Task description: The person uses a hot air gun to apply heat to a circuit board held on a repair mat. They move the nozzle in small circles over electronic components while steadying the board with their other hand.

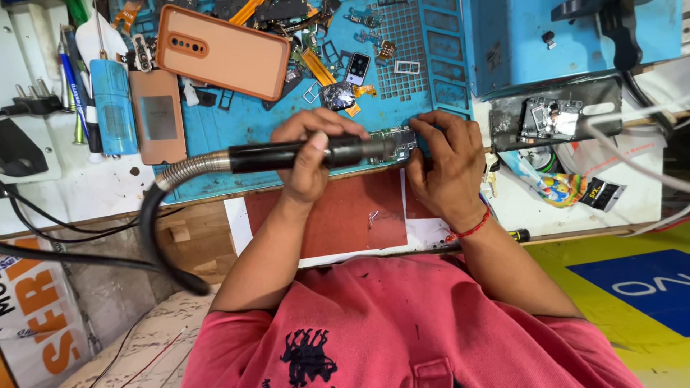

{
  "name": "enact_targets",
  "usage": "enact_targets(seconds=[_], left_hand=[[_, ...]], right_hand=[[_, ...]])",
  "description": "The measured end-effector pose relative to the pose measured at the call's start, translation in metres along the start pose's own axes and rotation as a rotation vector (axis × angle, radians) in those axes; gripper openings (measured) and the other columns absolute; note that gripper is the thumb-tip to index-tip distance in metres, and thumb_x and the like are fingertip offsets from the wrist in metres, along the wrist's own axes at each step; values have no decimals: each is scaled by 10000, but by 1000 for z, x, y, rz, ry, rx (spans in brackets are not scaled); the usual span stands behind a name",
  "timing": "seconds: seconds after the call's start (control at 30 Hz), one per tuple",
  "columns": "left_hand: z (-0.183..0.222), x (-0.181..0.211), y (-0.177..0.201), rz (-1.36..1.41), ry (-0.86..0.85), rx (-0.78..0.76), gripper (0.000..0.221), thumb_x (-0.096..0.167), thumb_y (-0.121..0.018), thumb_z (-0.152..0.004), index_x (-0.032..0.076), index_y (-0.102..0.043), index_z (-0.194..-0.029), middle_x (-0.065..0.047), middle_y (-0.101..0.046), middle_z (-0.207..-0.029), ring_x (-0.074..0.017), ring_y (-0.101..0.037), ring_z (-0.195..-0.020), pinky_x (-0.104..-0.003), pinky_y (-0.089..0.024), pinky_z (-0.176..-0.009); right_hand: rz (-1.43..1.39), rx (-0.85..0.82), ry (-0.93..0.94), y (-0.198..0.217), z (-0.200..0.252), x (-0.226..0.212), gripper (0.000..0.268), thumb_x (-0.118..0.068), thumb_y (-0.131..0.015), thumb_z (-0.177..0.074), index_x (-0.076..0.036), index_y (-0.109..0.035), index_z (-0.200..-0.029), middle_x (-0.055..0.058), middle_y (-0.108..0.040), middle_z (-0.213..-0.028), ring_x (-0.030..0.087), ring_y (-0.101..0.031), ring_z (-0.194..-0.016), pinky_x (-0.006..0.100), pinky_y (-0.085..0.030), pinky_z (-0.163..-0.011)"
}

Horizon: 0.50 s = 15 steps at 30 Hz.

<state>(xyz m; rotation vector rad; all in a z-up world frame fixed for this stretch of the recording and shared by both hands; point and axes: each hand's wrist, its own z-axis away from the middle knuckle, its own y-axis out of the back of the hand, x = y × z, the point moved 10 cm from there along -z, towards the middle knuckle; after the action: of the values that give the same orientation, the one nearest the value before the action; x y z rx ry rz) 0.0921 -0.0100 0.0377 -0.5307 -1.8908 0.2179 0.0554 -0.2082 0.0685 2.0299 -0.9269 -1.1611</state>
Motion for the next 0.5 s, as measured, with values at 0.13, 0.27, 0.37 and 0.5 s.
enact_targets(seconds=[0.13,0.27,0.37,0.5], left_hand=[[-4,5,2,-25,-9,81,273,235,-557,-1029,-36,-558,-1012,-243,-687,-1024,-328,-725,-908,-454,-623,-874],[-7,9,-10,-52,-3,-32,274,235,-557,-1026,-39,-557,-1008,-253,-690,-1041,-331,-723,-908,-445,-617,-869],[-5,5,-6,-81,-7,16,279,247,-547,-1039,-31,-552,-1015,-251,-698,-1044,-316,-729,-879,-435,-621,-850],[-6,5,-4,-47,-44,14,280,246,-552,-1040,-34,-552,-1035,-237,-681,-1046,-317,-734,-916,-449,-630,-886]], right_hand=[[-32,5,24,6,-2,-5,420,-21,-718,-825,-48,-697,-1243,99,-640,-1255,321,-580,-1081,422,-496,-953],[-38,14,20,8,-6,-4,414,-30,-724,-812,-45,-705,-1225,95,-642,-1232,314,-581,-1067,415,-501,-935],[-46,15,23,8,-5,-3,395,-37,-732,-814,-40,-712,-1209,95,-647,-1219,309,-579,-1051,413,-501,-914],[-39,29,37,8,-5,-4,396,-28,-725,-809,-39,-715,-1205,96,-650,-1214,307,-583,-1056,415,-505,-919]])
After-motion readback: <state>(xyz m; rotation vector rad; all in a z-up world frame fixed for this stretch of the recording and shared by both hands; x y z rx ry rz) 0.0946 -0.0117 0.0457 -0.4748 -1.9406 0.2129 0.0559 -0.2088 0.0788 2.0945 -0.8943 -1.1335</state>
